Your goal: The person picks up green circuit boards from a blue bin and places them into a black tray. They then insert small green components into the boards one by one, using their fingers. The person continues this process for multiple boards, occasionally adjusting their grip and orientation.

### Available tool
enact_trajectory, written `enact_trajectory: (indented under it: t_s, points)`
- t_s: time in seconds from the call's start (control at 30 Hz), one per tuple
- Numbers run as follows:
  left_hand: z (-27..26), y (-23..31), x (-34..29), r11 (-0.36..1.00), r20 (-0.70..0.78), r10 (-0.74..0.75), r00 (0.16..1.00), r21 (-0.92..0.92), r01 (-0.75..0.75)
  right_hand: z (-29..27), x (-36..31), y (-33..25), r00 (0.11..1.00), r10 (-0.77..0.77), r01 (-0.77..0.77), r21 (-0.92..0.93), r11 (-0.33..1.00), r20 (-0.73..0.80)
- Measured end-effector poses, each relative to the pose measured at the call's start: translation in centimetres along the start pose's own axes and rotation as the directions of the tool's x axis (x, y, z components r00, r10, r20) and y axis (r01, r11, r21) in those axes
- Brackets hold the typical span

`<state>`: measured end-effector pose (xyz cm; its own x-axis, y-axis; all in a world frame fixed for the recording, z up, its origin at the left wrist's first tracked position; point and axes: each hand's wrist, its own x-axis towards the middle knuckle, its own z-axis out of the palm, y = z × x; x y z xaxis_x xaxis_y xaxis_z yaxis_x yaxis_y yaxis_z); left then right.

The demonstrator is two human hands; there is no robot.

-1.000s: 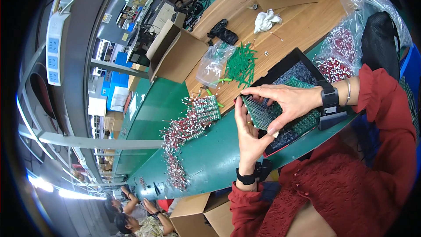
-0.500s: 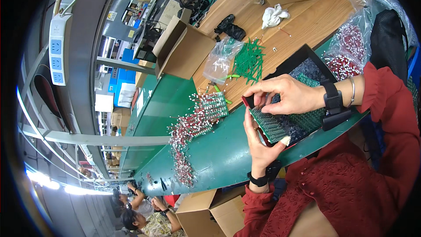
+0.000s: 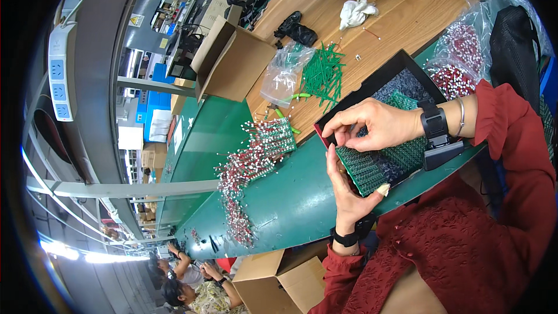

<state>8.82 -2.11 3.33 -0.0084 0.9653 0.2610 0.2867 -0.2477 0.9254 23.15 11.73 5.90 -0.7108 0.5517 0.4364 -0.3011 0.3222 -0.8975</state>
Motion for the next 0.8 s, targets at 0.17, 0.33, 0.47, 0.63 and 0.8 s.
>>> enact_trajectory:
  t_s: [0.17,0.33,0.47,0.63,0.8]
  points:
    - [-0.12,-0.76,-0.08,0.997,0.019,0.049,0.999,0.066,-0.050,-0.01,-0.14,-0.04,1.000,-0.020,0.022,-0.081,0.996,0.019]
    - [0.01,-0.73,-0.15,0.998,-0.004,0.065,0.998,0.014,-0.065,0.02,0.05,0.22,0.970,-0.241,0.239,-0.200,0.950,0.014]
    - [-0.04,-0.57,-0.25,0.998,-0.026,0.055,0.998,-0.003,-0.055,-0.09,0.05,0.38,0.973,-0.229,0.217,-0.248,0.944,-0.020]
    - [-0.06,-1.03,-0.37,0.999,-0.059,0.042,0.997,-0.024,-0.044,0.14,-0.13,0.65,0.991,-0.132,0.132,-0.168,0.977,0.008]
    - [-0.24,-1.07,-0.28,0.995,-0.035,0.086,0.996,0.047,-0.084,0.25,-0.11,0.88,0.990,-0.141,0.138,-0.174,0.975,-0.003]
